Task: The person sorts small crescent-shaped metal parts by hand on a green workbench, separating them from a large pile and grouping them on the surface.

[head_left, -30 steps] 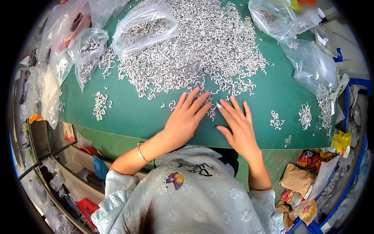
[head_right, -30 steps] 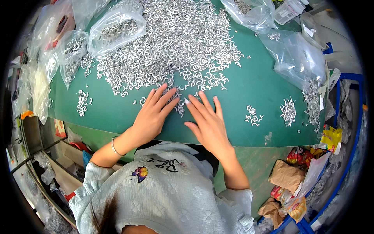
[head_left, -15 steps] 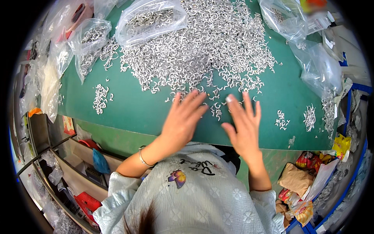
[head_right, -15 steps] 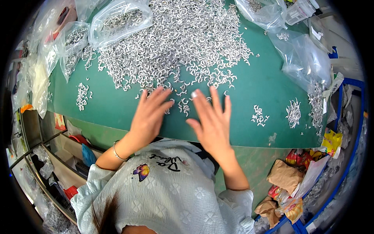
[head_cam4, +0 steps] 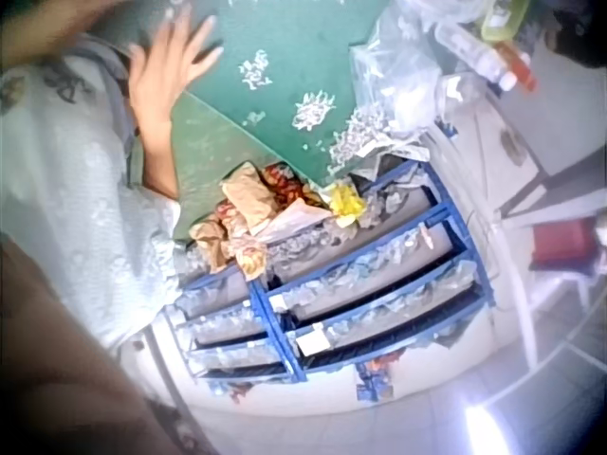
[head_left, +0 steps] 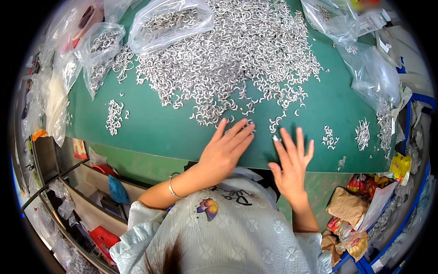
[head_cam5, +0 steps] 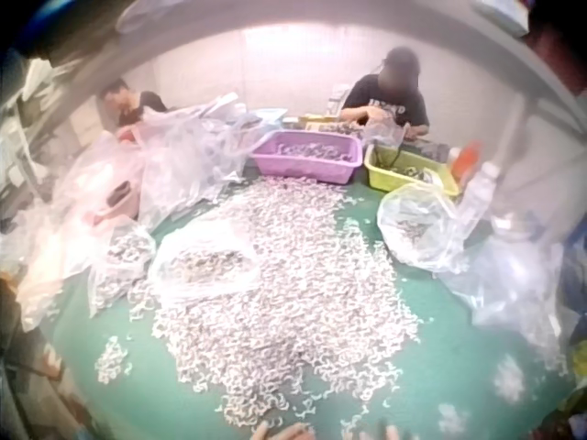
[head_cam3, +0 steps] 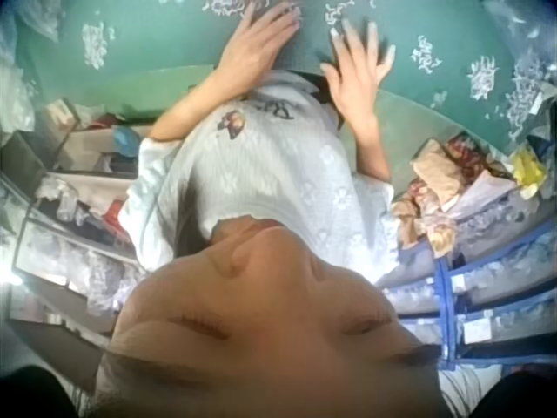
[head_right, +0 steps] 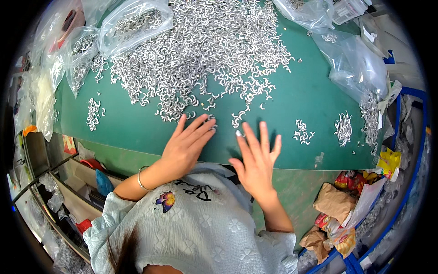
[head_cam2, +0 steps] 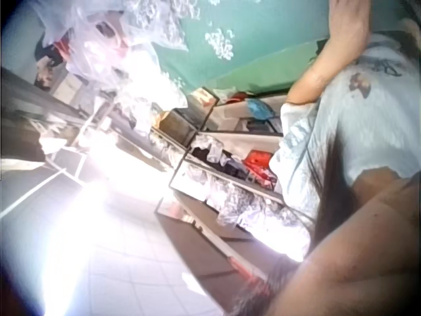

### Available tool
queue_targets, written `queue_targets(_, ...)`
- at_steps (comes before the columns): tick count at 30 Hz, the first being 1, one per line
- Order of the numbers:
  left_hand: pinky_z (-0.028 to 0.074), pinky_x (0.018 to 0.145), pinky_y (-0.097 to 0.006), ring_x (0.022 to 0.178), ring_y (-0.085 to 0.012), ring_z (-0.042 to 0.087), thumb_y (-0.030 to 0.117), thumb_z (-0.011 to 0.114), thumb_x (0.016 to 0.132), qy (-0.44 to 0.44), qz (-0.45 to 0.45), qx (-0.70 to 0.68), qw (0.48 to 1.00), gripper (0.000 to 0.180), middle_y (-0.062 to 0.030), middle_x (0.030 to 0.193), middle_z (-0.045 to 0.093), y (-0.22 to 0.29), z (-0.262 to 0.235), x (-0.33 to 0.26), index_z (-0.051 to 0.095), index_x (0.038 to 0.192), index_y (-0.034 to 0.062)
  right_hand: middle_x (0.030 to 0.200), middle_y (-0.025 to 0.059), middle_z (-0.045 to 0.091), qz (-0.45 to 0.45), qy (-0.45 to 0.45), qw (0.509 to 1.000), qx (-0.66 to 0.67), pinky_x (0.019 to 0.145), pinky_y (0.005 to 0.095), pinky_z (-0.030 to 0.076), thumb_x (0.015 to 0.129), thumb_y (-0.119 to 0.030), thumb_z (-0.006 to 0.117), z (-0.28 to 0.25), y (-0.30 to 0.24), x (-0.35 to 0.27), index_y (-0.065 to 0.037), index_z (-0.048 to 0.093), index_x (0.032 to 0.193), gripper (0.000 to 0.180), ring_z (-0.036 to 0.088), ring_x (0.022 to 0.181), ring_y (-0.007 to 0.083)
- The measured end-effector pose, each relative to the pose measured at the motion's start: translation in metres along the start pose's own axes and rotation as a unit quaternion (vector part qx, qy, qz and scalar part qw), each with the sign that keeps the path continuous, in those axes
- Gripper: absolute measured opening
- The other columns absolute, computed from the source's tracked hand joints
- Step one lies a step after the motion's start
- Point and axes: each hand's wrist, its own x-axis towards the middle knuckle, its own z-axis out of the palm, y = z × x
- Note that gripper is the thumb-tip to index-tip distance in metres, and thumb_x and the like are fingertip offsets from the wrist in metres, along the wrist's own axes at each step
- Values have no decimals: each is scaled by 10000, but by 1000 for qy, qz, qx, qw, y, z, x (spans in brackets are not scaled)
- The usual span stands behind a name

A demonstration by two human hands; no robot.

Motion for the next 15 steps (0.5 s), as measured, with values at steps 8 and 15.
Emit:
queue_targets(8,286,1107,-556,1329,-348,449,-41,636,810,24,-11,-50,998,417,-160,1387,515,15,2,10,575,1222,-36,1562,154,265,46,0,999,-13,1076,692,90,827,-329,684,6,-10,12,-135,555,1346,569,152,1442,462)
queue_targets(15,280,1111,-559,1343,-342,437,-41,605,833,38,-33,-59,997,421,-162,1402,497,7,3,10,555,1251,-27,1515,140,374,16,58,997,48,1099,660,98,849,-313,662,-3,6,5,-104,515,1380,589,239,1436,414)
